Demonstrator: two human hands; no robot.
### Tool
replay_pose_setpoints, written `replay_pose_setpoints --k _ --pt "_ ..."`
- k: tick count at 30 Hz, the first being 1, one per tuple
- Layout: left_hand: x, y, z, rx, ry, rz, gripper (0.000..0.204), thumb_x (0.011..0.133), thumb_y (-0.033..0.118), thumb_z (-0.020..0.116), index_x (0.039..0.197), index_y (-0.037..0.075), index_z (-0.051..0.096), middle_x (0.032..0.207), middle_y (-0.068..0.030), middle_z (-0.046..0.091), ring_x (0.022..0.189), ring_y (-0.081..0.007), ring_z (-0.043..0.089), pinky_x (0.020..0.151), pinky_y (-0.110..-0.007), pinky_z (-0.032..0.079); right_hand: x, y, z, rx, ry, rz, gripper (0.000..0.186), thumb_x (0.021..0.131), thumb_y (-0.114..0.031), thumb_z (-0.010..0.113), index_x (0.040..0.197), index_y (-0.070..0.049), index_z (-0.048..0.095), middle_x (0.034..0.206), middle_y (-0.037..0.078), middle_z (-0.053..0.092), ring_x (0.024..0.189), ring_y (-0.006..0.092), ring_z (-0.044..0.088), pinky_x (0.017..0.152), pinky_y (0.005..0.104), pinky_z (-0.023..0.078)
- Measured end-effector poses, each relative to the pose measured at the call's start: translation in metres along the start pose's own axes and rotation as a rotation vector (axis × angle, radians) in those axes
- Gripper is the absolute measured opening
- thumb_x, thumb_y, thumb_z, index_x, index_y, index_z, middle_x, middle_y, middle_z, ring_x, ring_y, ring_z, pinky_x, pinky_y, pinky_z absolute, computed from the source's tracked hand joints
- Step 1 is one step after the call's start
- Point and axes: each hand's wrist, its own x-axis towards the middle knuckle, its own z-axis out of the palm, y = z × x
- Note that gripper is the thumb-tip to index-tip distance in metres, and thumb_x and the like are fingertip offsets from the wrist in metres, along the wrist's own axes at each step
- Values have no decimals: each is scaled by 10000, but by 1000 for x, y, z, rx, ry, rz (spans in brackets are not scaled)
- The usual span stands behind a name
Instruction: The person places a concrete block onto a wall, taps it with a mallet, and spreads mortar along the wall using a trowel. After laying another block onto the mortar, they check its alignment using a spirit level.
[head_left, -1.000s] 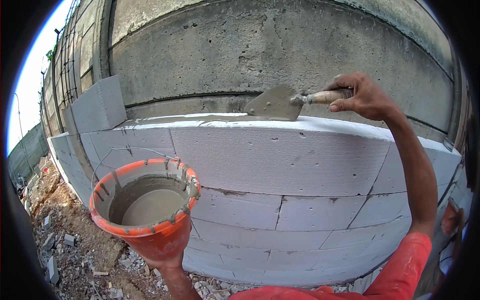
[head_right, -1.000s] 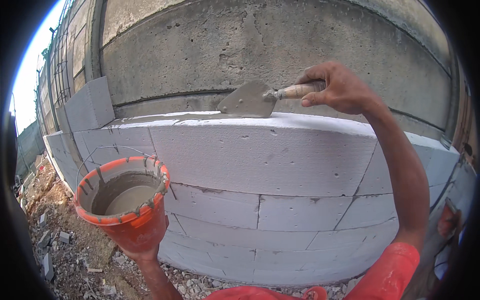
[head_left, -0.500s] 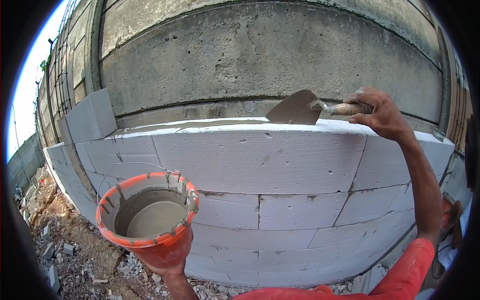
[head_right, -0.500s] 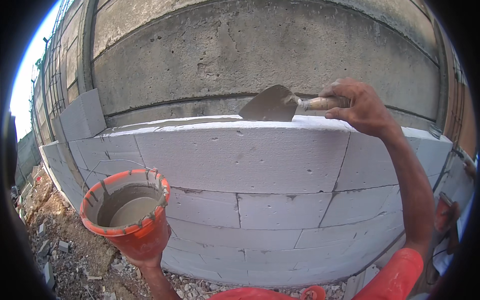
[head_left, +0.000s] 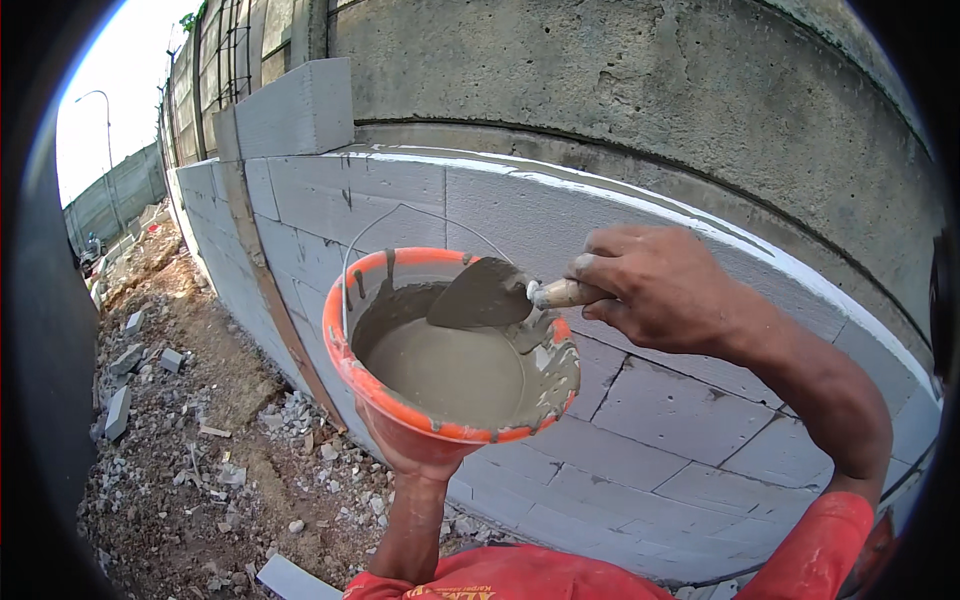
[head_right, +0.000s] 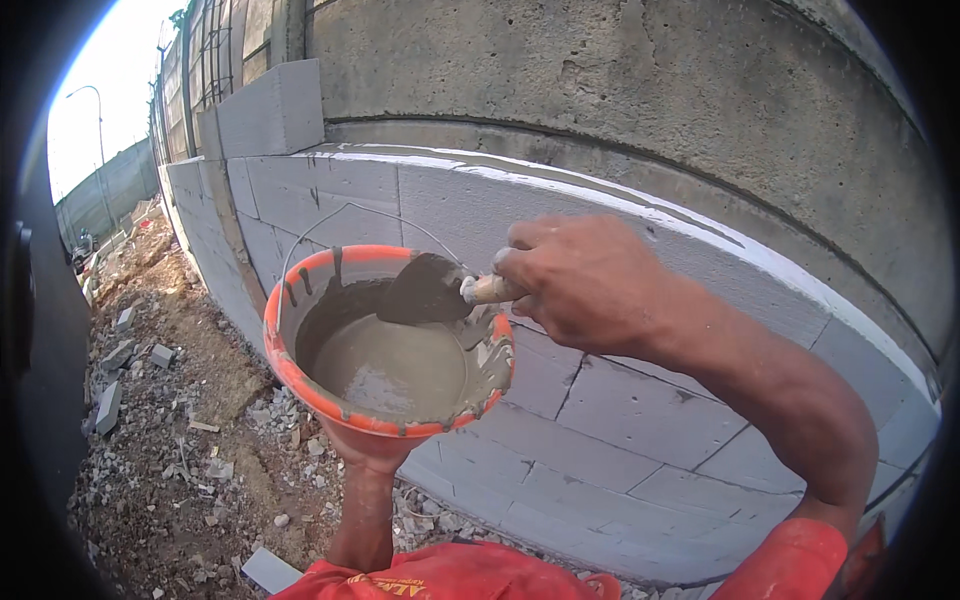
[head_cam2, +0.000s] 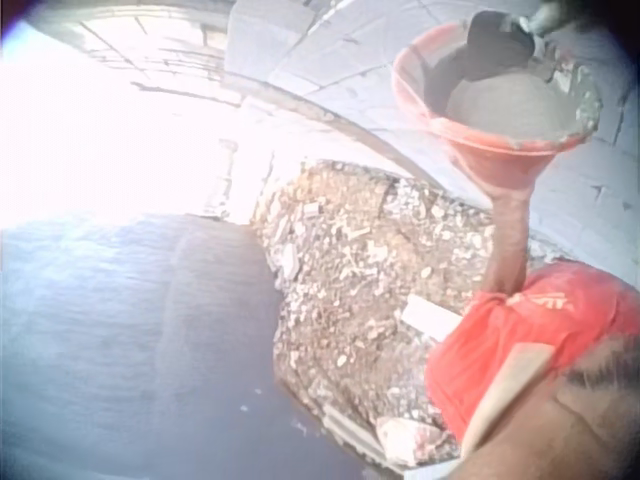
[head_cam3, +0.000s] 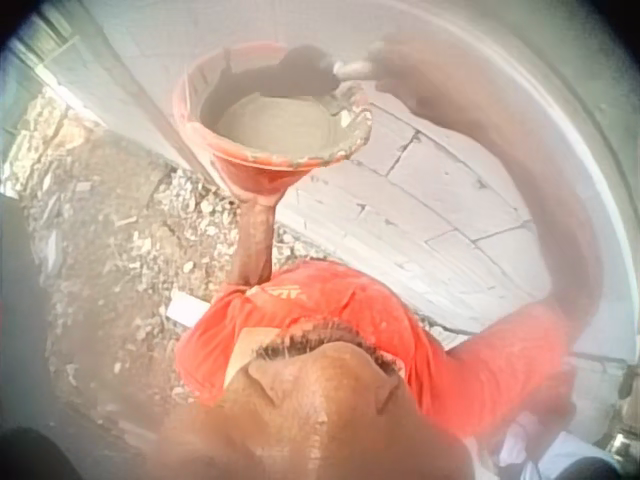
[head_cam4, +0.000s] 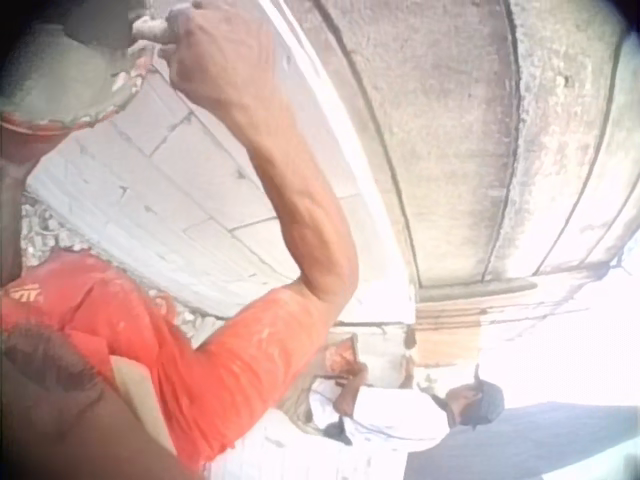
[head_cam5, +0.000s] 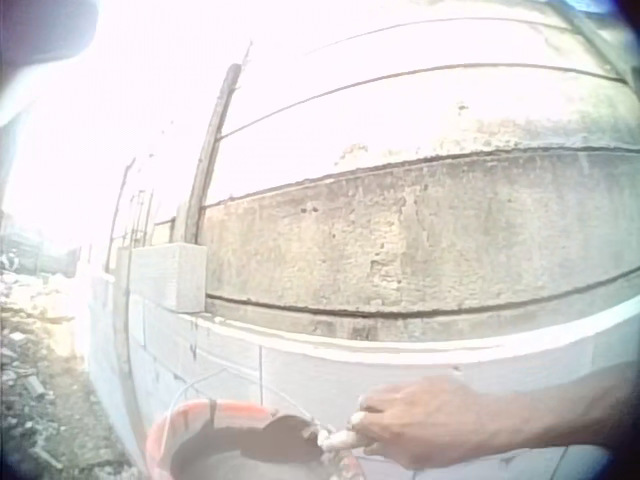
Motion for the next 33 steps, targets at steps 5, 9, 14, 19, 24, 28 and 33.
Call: replay_pose_setpoints --k 5,9,14,19,24,28,33 --pt "-4 -2 13 52 59 -12 659 976 606 441 1432 132 464 1420 -76 519 1266 -289 519 1040 -507 469 12 2 6 264 -355 -4 366 830 -340 778 1045 -49 726 845 90 671 773 262 656 688 410 498" --pt "-1 0 41 44 39 -23 640 989 585 422 1436 128 464 1419 -86 530 1259 -292 541 1042 -507 480 -7 47 1 619 -267 173 529 830 -472 779 1020 20 735 727 75 657 674 181 625 567 339 463" --pt "24 2 88 32 -20 -9 590 1001 560 399 1416 156 515 1394 -80 575 1197 -323 601 999 -544 518 -24 77 -39 900 -55 342 484 837 -460 780 947 9 743 690 81 639 614 133 582 489 269 420" --pt "50 -7 117 102 -126 13 574 1006 563 370 1403 184 540 1400 -64 578 1225 -312 590 1008 -557 508 -42 134 -56 1065 135 359 481 851 -449 779 954 18 719 708 70 658 568 107 581 438 240 455" --pt "39 -7 128 87 -160 28 612 1000 584 385 1433 168 504 1445 -103 533 1308 -369 507 1050 -658 414 -77 172 -64 889 248 485 484 831 -419 799 1017 22 731 766 83 675 650 148 606 526 284 470" --pt "36 -27 111 56 -178 -69 696 976 636 427 1486 162 420 1494 -167 452 1329 -411 456 1047 -701 360 -123 174 -65 420 218 567 512 775 -386 839 1093 4 744 869 116 722 804 230 649 716 367 499" --pt "9 -23 93 54 -147 -53 781 936 660 500 1491 122 383 1472 -197 435 1299 -439 451 1035 -693 367 -181 159 -84 288 280 634 502 724 -314 872 1113 -23 745 915 107 733 854 224 643 789 368 480"
